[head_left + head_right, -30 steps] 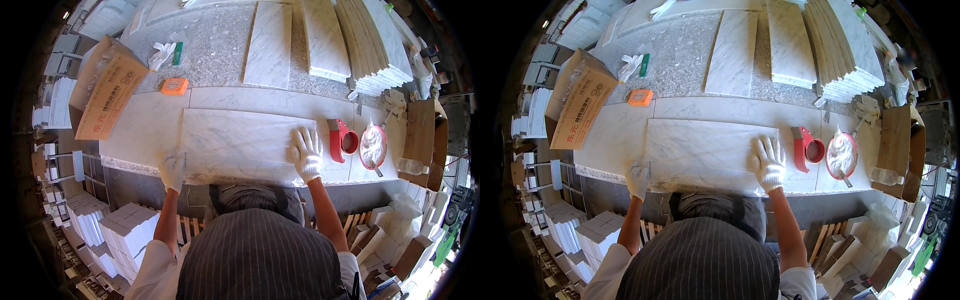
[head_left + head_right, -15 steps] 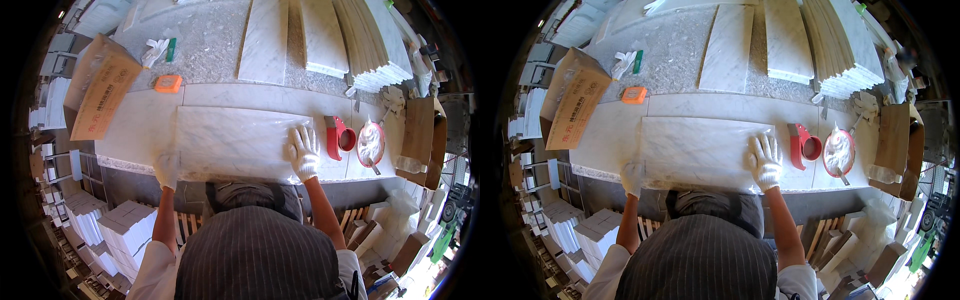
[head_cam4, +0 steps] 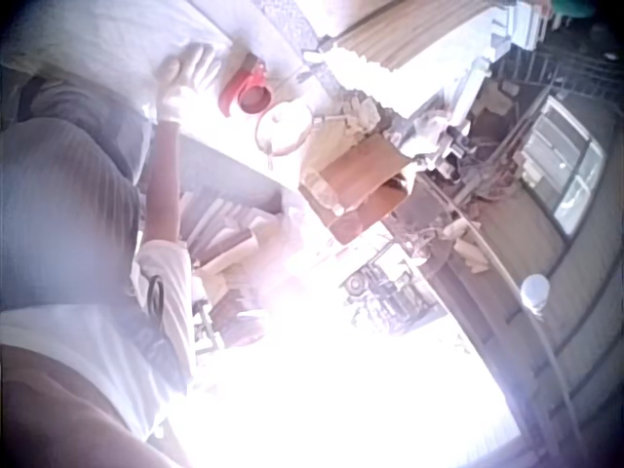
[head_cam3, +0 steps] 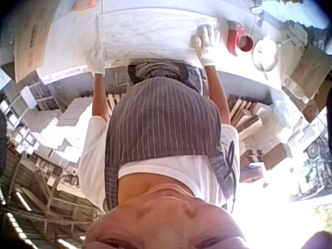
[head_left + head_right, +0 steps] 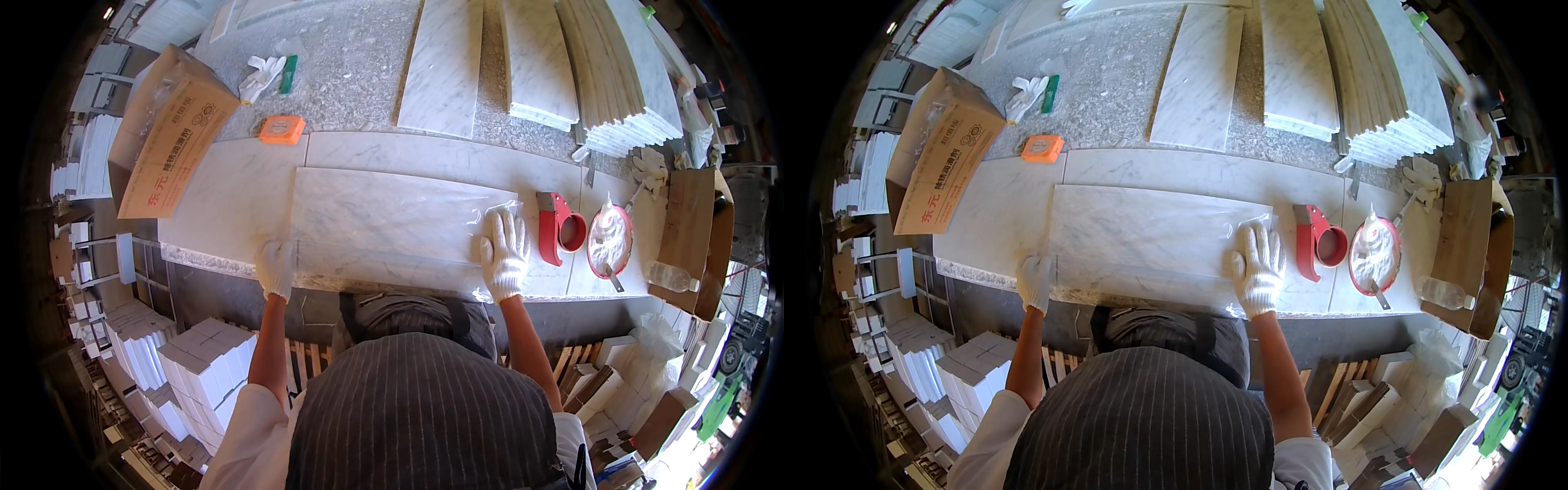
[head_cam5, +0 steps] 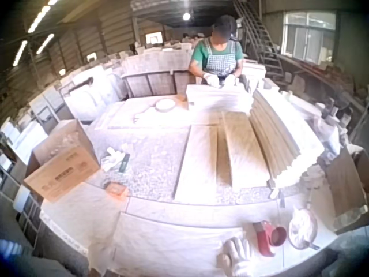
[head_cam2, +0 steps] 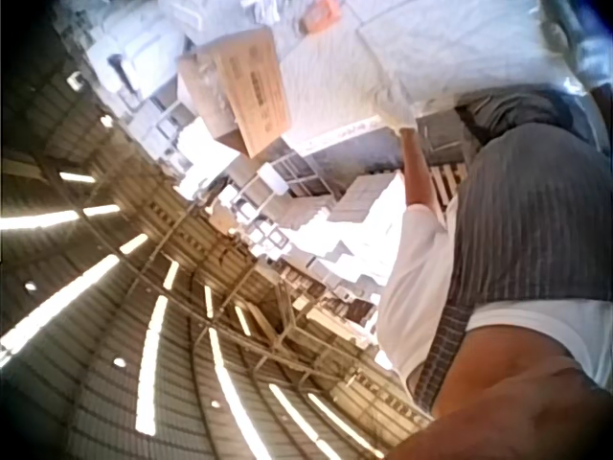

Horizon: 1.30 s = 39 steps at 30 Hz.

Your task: The person wraps rectangular white boards with plastic film and paper, then places them on a wooden rack. They also handle cardboard pieces and place them on the table. The person wears gloves and uses a red tape dispenser to secure the wrapping.

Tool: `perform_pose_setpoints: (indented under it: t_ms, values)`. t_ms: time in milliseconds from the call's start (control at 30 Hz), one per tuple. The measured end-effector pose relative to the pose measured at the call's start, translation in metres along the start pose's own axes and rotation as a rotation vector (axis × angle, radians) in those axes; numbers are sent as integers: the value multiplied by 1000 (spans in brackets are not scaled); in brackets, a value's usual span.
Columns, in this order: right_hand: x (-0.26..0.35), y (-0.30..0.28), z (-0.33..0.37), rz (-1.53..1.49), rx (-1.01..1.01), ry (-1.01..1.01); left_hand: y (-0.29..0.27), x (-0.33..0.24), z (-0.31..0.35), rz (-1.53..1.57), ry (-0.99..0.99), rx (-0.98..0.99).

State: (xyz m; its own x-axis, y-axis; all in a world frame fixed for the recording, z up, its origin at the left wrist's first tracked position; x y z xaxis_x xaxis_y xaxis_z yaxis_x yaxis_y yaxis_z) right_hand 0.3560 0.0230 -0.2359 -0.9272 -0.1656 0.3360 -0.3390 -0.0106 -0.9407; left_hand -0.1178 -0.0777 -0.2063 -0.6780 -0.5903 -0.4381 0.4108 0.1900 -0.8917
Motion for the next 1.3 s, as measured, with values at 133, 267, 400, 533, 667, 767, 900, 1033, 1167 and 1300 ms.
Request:
perform_pose_setpoints:
  t_ms: [133, 267, 400, 533, 667, 767, 900, 1033, 1167, 1300]
  values:
    - [0, -1, 3, 12, -21, -4, 1, 1, 1, -38, 28, -50]
    - [-1, -1, 4, 15, -16, 2, -8, -22, 7, -266, 137, -267]
    - [0, 1, 4, 12, -32, 4, 34, -72, 18, -253, 326, 76]
    - [0, 2, 3, 27, -35, -4, 76, -202, 44, -251, 1025, 124]
    - [-2, 0, 7, 13, -38, -6, 144, -234, 61, -267, 1216, 279]
    - [-3, -6, 11, 8, -29, 10, 157, -236, 67, -302, 1232, 385]
    - [0, -19, 24, -24, -99, 76, 160, -235, 71, -348, 1234, 451]
    - [61, -71, 20, -253, -211, -79, 150, -240, 75, -401, 1240, 428]
    - [101, -45, 4, -384, -132, -297, 146, -246, 71, -504, 1283, 399]
    - [75, -6, -16, -165, 18, -204, 150, -244, 74, -568, 1241, 478]
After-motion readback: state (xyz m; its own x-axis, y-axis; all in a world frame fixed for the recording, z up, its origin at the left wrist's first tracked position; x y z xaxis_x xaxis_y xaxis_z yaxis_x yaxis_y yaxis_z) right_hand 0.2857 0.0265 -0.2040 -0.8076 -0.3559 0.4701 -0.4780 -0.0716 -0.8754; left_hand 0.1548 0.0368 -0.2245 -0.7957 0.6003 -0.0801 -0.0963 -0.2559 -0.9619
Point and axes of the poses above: each hand's wrist, its own z-axis away from the middle knuckle, its own y-axis out of the palm, x = y × z, the point moved 5 cm from there along -z, towards the middle knuckle, and after that the axes turned 2 degrees about x, right-handed, at the moved point
